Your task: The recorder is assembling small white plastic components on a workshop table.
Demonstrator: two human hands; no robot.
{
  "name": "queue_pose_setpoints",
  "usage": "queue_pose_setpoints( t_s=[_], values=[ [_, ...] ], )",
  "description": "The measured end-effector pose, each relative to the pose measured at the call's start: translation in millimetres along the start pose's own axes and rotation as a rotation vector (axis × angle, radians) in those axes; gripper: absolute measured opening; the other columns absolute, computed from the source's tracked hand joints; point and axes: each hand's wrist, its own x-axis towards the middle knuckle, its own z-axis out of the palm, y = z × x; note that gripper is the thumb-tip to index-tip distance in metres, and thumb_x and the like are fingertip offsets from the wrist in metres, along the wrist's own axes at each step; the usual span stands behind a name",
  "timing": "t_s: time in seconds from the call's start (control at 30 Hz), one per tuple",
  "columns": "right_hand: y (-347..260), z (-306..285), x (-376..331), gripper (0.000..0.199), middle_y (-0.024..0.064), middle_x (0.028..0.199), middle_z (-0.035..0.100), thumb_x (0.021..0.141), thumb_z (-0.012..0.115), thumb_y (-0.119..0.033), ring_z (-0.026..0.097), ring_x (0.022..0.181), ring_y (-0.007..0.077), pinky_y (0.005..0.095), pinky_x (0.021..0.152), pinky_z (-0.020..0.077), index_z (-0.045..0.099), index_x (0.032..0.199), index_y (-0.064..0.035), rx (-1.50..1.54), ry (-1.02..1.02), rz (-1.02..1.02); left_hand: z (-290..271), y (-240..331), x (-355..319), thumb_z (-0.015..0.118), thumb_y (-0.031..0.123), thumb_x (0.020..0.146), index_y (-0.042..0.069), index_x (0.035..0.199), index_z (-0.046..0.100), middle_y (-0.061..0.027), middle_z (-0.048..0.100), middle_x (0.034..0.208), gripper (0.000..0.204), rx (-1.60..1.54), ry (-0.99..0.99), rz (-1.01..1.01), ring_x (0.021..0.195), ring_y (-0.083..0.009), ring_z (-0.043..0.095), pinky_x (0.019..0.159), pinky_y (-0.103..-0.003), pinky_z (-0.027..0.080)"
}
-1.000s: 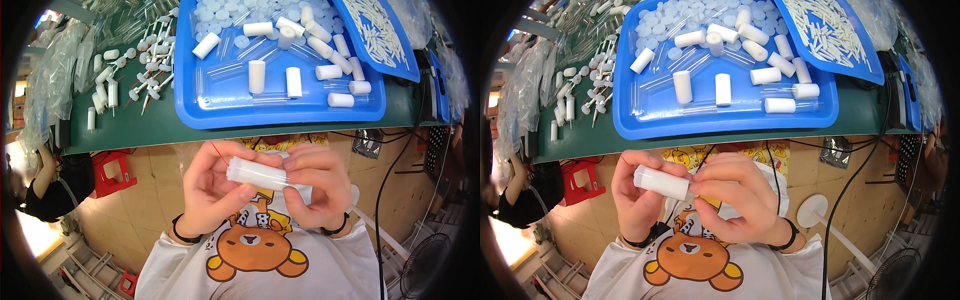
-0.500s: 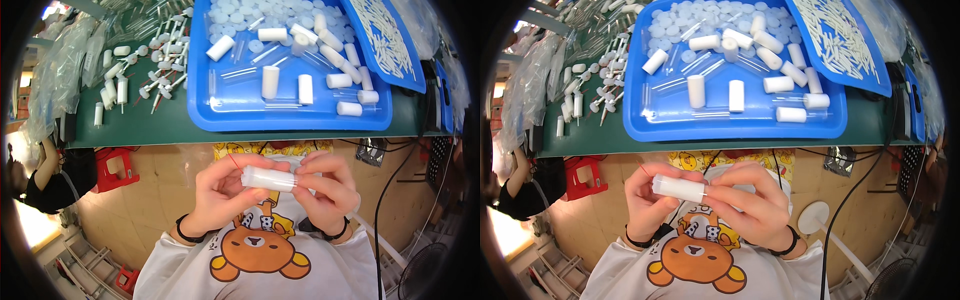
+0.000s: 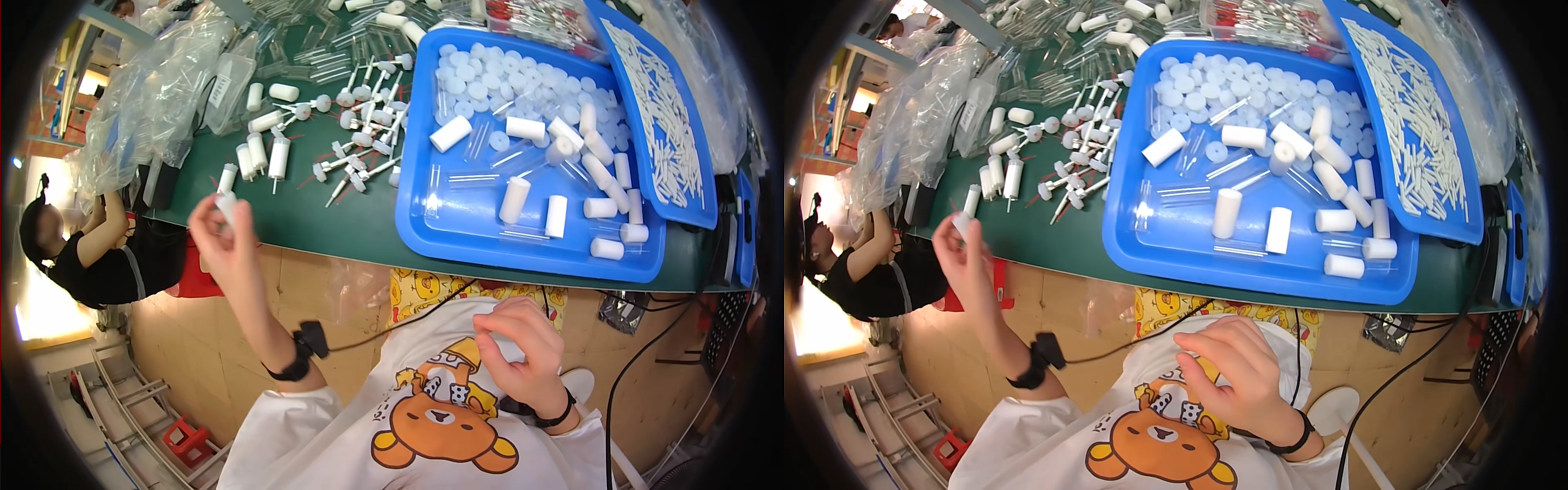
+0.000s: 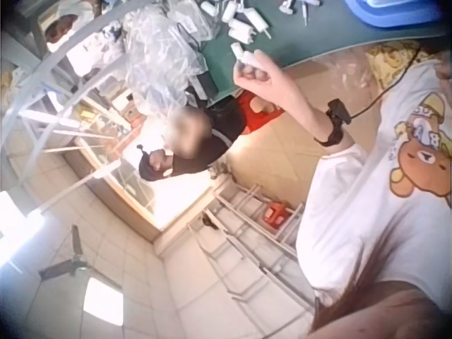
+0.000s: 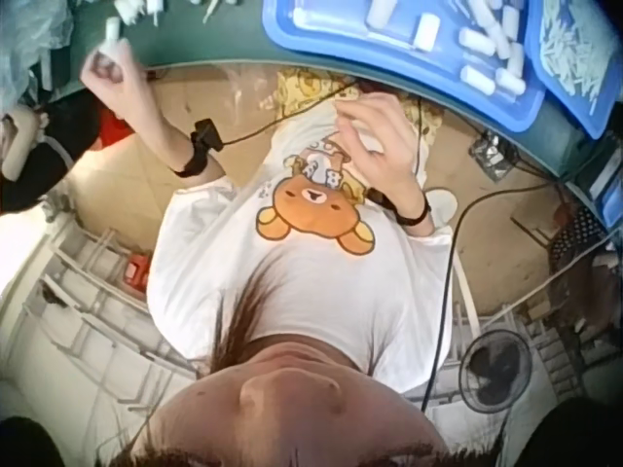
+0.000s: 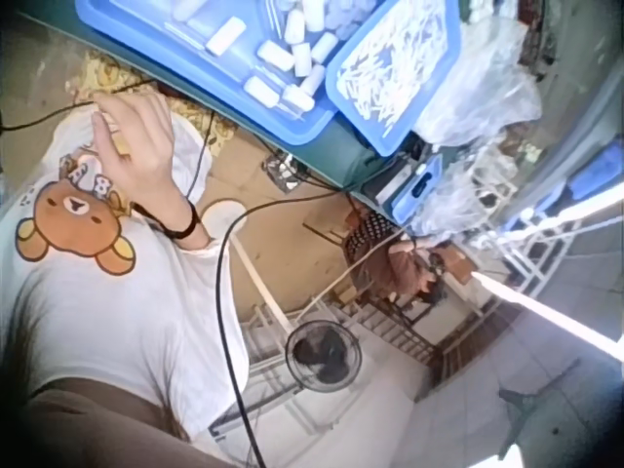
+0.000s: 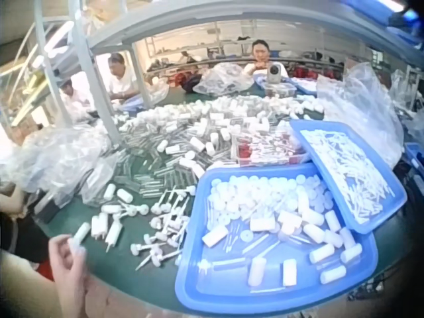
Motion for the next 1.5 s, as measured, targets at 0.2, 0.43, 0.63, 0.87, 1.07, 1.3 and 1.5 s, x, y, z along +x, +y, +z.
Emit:
queue_pose_setpoints(
  t_s=[0.2, 0.43, 0.63, 0.87, 1.07, 1.3, 1.5],
  values=[
    [-4.3, 1.5, 2.0, 0.024, 0.0094, 0.075, 0.059, 0.067, 0.071, -0.001, 0.055, 0.066, 0.0254, 0.0332, 0.061, 0.0445, 0.065, 0.09, -0.0007, -0.006, -0.049, -0.011, -39.9, -64.8, 93.6, 0.059, 0.037, 0.086, 0.0, 0.106, 0.057, -0.0051, 0.052, 0.077, 0.043, 0.65, 0.072, 0.072, 0.07, -0.013, 0.049, 0.065, -0.027, 0.041],
    [-1.7, -3.8, 7.4, 0.018, 0.0079, 0.069, 0.058, 0.069, 0.07, 0.0, 0.055, 0.065, 0.025, 0.0342, 0.063, 0.0451, 0.065, 0.086, -0.0012, -0.076, -0.065, -0.024, -34.4, -87.2, 99.9, 0.05, 0.031, 0.093, 0.004, 0.114, 0.059, -0.0082, 0.056, 0.096, 0.036, 0.28, -0.156, 0.077, 0.086, -0.0161, 0.052, 0.079, -0.03, 0.041],
    [-3.3, -6.5, 15.4, 0.016, 0.008, 0.069, 0.058, 0.069, 0.069, 0.002, 0.054, 0.063, 0.025, 0.0351, 0.064, 0.0458, 0.065, 0.084, -0.001, -0.118, -0.044, -0.04, 1.6, 0.3, 61.9, 0.062, 0.02, 0.083, 0.006, 0.096, 0.062, -0.0095, 0.056, 0.111, 0.019, 0.704, -0.175, 0.461, 0.105, -0.0236, 0.05, 0.09, -0.034, 0.036],
    [-10.5, -5.4, 16.2, 0.018, 0.0082, 0.07, 0.059, 0.069, 0.07, 0.001, 0.055, 0.063, 0.0243, 0.0358, 0.065, 0.0461, 0.064, 0.085, -0.0006, -0.121, -0.072, -0.076, 30.2, 20.2, 24.4, 0.069, 0.02, 0.076, 0.009, 0.089, 0.064, -0.0069, 0.054, 0.115, 0.018, 0.679, -0.51, 0.559, 0.111, -0.028, 0.044, 0.096, -0.04, 0.029],
    [-6.0, -8.7, 13.5, 0.018, 0.0084, 0.07, 0.059, 0.069, 0.069, 0.002, 0.054, 0.063, 0.0241, 0.0359, 0.065, 0.0458, 0.064, 0.086, -0.0004, -0.125, -0.048, -0.063, 14.7, 24.5, 20.8, 0.068, 0.019, 0.076, 0.008, 0.09, 0.062, -0.007, 0.055, 0.115, 0.019, 0.66, -0.396, 0.453, 0.108, -0.0283, 0.046, 0.094, -0.04, 0.031],
    [-12.8, -10.1, 22.8, 0.031, 0.0084, 0.084, 0.06, 0.067, 0.07, 0.0, 0.055, 0.074, 0.0248, 0.0351, 0.069, 0.0447, 0.063, 0.097, 0.0009, -0.144, 0.01, -0.089, 5.6, 78.9, -3.4, 0.065, 0.001, 0.074, 0.0, 0.094, 0.058, -0.008, 0.06, 0.085, 0.021, 0.351, -0.342, 0.329, 0.078, -0.0198, 0.057, 0.073, -0.029, 0.045],
    [-34.6, -22.5, 43.4, 0.04, 0.0086, 0.101, 0.058, 0.067, 0.072, -0.003, 0.055, 0.083, 0.0236, 0.0332, 0.073, 0.0441, 0.062, 0.106, 0.0012, -0.221, -0.08, -0.152, 42.7, 96.8, -42.8, 0.079, 0.009, 0.065, 0.0, 0.09, 0.061, -0.0082, 0.064, 0.084, 0.033, -0.213, -1.123, 0.483, 0.078, -0.0221, 0.062, 0.077, -0.034, 0.048]
  ],
)
